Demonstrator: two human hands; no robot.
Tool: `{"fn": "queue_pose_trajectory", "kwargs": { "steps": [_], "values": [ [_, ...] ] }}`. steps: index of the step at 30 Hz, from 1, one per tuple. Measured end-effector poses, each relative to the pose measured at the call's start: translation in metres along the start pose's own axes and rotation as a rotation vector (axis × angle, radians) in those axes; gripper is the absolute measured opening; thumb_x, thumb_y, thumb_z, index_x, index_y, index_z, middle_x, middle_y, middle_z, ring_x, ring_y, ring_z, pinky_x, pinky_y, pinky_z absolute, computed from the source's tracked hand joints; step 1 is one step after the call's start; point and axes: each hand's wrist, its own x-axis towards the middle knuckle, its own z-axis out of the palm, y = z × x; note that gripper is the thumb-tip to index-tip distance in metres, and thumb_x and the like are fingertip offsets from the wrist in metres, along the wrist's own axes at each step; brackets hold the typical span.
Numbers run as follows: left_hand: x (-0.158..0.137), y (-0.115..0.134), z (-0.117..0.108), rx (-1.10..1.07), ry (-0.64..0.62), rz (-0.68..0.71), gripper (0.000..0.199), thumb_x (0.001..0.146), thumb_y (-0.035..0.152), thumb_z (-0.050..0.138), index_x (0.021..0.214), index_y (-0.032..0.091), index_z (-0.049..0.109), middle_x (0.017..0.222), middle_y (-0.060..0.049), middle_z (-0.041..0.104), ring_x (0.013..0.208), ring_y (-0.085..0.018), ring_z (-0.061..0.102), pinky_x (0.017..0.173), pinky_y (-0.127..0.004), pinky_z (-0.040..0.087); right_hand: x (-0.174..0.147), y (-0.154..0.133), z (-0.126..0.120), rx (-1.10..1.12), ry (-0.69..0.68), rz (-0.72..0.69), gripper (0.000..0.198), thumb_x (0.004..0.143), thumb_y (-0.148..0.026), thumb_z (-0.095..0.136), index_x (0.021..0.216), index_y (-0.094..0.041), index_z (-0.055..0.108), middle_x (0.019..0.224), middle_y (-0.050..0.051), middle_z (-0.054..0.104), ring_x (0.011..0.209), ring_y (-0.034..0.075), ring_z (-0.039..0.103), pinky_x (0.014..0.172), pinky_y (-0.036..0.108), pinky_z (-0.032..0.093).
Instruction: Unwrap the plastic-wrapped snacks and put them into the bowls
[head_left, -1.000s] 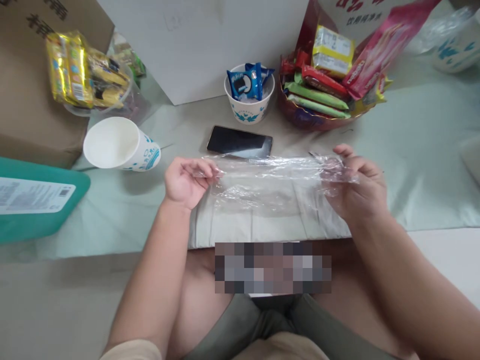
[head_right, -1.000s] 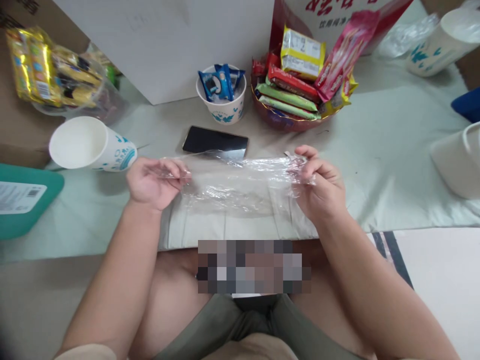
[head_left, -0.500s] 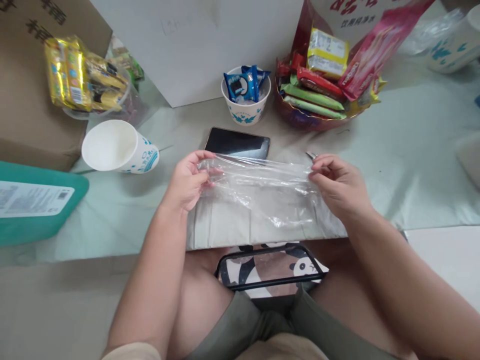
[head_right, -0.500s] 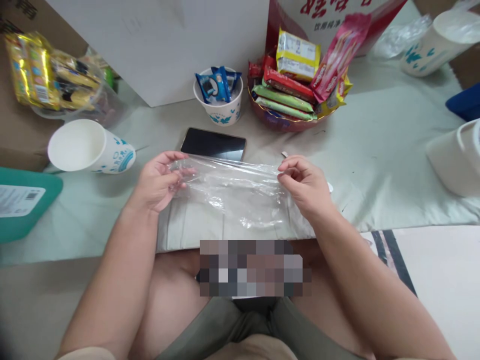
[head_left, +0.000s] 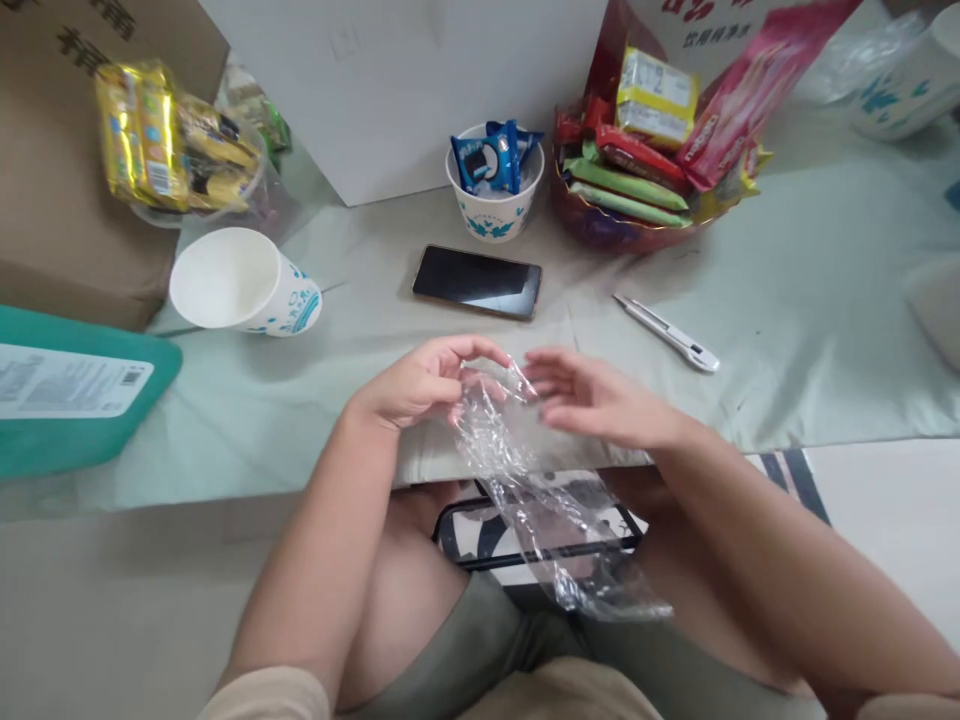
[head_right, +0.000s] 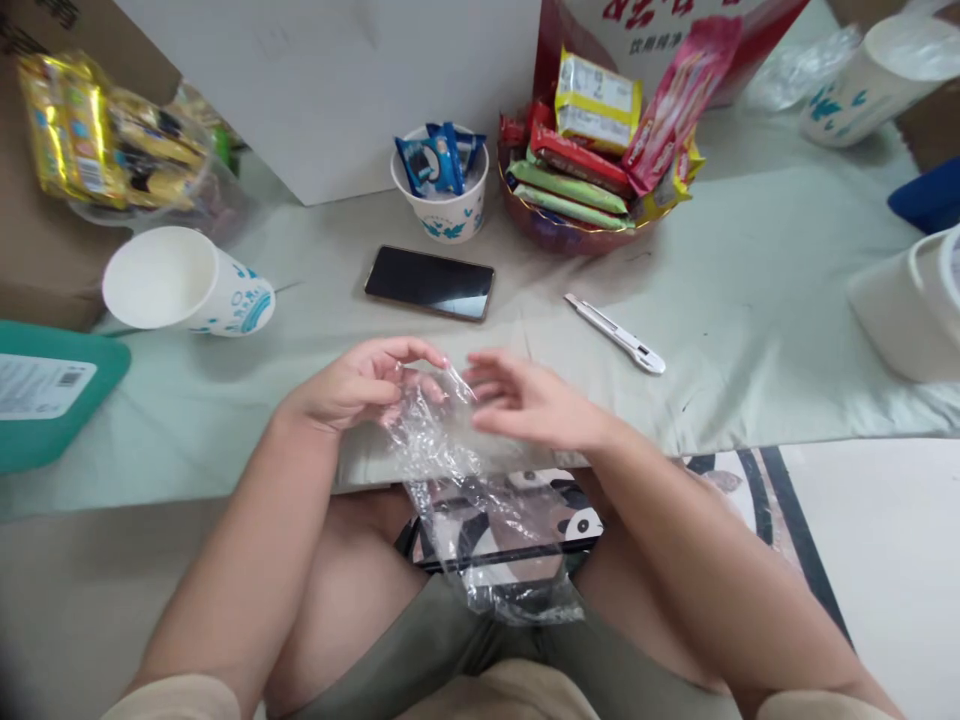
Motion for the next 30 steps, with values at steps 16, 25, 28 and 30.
{"fn": "queue_pose_trajectory", "kwargs": {
  "steps": [16, 25, 28, 30],
  "values": [
    [0.027, -0.014, 0.020, -0.297, 0.090, 0.138, 0.081, 0.057, 0.067, 0.091, 0.118, 0.018, 0.072, 0.128, -0.015, 0.072, 0.115, -0.026, 0.070, 0.096, -0.034, 0.059, 0.023, 0.007, 0.014, 0.119, 0.529, -0.024, 0.032, 0.082, -0.051, 0.069, 0.089, -0.025, 0.053, 0.055, -0.007, 0.057, 0.046, 0.013, 0.054, 0.048, 0.026, 0.042],
    [0.038, -0.007, 0.026, -0.235, 0.564, 0.381, 0.048, 0.054, 0.018, 0.097, 0.083, 0.019, 0.059, 0.067, 0.007, 0.061, 0.047, -0.002, 0.045, 0.041, -0.014, 0.032, 0.015, 0.004, 0.008, -0.047, 0.584, -0.006, 0.029, 0.086, -0.049, 0.062, 0.096, -0.022, 0.060, 0.054, -0.005, 0.063, 0.047, 0.013, 0.059, 0.051, 0.026, 0.046],
    [0.039, -0.003, 0.025, -0.403, 0.566, 0.441, 0.048, 0.053, 0.015, 0.095, 0.088, 0.019, 0.064, 0.067, 0.008, 0.059, 0.054, -0.003, 0.052, 0.049, -0.014, 0.044, 0.014, 0.003, 0.004, 0.015, 0.633, -0.007, 0.030, 0.085, -0.050, 0.062, 0.098, -0.022, 0.060, 0.054, -0.006, 0.062, 0.045, 0.012, 0.058, 0.048, 0.025, 0.044],
    [0.038, -0.001, 0.027, -0.516, 0.486, 0.331, 0.048, 0.057, 0.022, 0.094, 0.097, 0.017, 0.068, 0.071, 0.005, 0.062, 0.062, -0.007, 0.060, 0.058, -0.019, 0.054, 0.015, 0.002, 0.003, 0.026, 0.642, -0.025, 0.029, 0.085, -0.047, 0.061, 0.099, -0.022, 0.060, 0.053, -0.006, 0.061, 0.045, 0.012, 0.057, 0.048, 0.024, 0.044]
  ]
}}
